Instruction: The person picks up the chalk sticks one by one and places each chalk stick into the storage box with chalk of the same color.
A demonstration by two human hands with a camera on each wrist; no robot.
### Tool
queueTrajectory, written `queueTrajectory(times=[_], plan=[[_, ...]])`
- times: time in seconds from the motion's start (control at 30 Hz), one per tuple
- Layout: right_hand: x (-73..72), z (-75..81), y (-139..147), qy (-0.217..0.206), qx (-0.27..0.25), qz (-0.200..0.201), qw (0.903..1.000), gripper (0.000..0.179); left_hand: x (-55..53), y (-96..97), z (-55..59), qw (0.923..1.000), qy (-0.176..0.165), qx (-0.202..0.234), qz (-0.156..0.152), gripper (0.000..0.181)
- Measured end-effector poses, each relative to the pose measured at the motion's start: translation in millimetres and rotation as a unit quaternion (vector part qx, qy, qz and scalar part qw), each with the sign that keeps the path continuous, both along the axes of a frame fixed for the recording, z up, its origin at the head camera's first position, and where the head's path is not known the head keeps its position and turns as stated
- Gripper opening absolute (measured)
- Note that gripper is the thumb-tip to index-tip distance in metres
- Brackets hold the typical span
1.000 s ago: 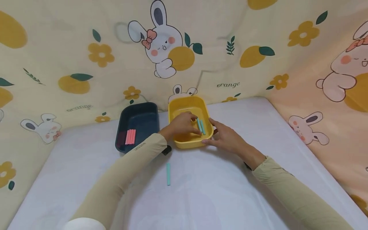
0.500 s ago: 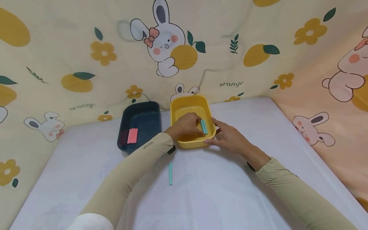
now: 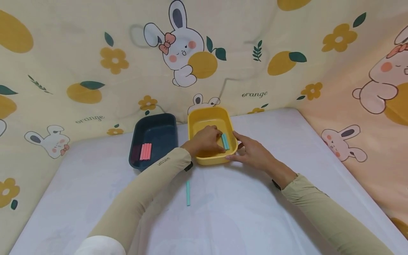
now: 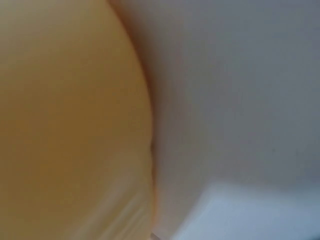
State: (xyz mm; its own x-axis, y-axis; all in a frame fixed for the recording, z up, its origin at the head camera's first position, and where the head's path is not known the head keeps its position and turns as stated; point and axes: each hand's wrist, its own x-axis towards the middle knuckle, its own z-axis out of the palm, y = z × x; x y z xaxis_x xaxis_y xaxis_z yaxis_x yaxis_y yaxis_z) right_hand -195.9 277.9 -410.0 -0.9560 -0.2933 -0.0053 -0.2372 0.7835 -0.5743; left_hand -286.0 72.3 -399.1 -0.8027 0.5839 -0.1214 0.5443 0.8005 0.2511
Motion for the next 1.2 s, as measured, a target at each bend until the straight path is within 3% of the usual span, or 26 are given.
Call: queueTrajectory(times=[0.2,0.37,0.67,0.83,0.9,1.03,1.2], plan=[[0.3,0.3,-1,0.0,-0.003,0.001,1.0,0.105,0.5,-6.2,8.2,0.9988,-0.024,0.04,0.015,0.076],[-0.2,1.0,-2,0.004,0.002,0.002,1.0,0.105,10.6,-20.4,22.0,0.9937,-0.009,0.108,0.029,0.072],[-0.9,4.4,1,0.0,0.022,0.0,0.9998,0.105,54.2,-60.3,48.2,0.9676,0.049,0.244,0.041,0.052],[-3.5,5.0,4,-0.017,0.016,0.002,0.9997,0.098,84.0,-86.6,51.5,0.9506,0.049,0.305,0.033,0.045],[-4.5,4.6,6,-0.026,0.005,0.003,0.9997,0.09,96.1,-96.1,50.7,0.9479,0.042,0.315,0.022,0.044],[-5.6,3.2,11,-0.027,-0.014,0.011,0.9995,0.077,117.2,-110.9,46.2,0.9532,0.026,0.301,-0.011,0.043],[-5.6,3.4,11,-0.018,0.006,0.013,0.9997,0.08,134.3,-123.0,39.1,0.9608,-0.013,0.276,-0.027,0.042]])
